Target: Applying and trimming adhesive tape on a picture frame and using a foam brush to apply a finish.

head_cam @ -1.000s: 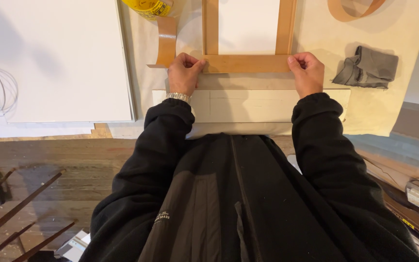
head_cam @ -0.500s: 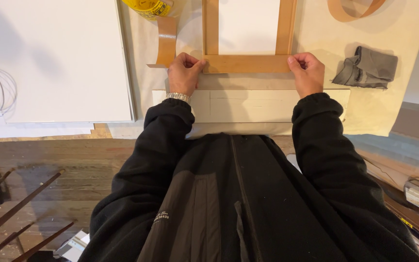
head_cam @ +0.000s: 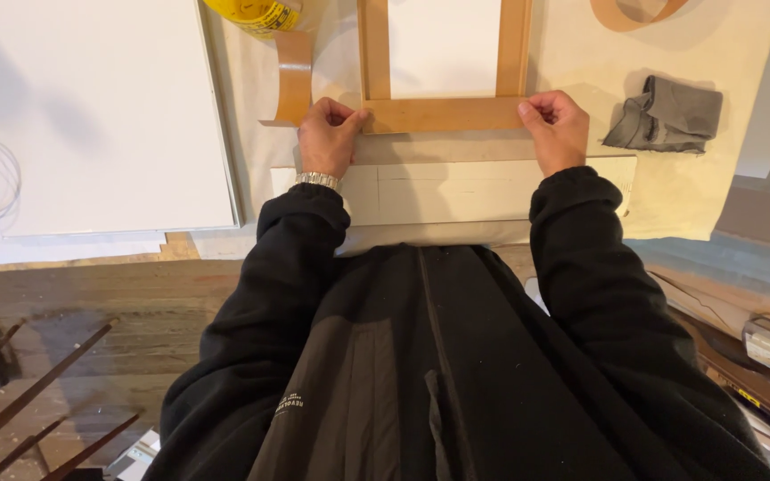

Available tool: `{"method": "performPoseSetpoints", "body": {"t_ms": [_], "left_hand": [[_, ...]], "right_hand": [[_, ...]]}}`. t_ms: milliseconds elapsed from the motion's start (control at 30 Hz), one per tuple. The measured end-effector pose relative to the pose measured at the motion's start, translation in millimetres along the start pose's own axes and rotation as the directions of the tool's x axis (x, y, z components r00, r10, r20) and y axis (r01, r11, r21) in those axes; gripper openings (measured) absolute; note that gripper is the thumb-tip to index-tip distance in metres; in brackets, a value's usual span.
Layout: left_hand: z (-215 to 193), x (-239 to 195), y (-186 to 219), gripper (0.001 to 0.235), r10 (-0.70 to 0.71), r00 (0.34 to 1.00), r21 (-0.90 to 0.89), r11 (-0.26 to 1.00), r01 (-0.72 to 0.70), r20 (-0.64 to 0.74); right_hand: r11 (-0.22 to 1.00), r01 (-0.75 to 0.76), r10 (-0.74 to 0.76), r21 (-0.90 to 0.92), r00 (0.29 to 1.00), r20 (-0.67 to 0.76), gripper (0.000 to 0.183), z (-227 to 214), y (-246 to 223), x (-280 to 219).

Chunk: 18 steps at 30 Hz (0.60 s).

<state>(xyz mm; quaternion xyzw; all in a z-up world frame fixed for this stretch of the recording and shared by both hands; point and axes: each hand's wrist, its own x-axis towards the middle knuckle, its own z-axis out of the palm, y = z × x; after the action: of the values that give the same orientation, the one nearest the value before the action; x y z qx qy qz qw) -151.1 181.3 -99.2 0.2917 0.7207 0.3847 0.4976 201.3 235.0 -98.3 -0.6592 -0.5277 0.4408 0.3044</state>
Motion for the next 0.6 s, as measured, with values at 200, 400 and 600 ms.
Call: {"method": "performPoseSetpoints", "body": {"t_ms": [200,400,600], "left_hand": [[-0.4,0.0,-3.0,0.029,0.018,1.0,-0.007,1.0,-0.018,0.007],[-0.5,-0.8,-1.0,0.028,0.005,1.0,-0.012,1.0,-0.005,0.008],[-1.7,-2.6,2.9,0.029,0.0,1.0,-0.011,1.0,0.0,0.011]], "right_hand": [[1.0,-0.009,0.009,0.027,1.0,0.0,0.011,2.0,2.2,0.8],[1.0,-0.007,0.007,-0.01,1.0,-0.012,0.011,3.6,2.1,1.8],[1.0,-0.019,0.019,-0.014,1.0,-0.019,0.011,3.6,-1.6,0.7]]}}
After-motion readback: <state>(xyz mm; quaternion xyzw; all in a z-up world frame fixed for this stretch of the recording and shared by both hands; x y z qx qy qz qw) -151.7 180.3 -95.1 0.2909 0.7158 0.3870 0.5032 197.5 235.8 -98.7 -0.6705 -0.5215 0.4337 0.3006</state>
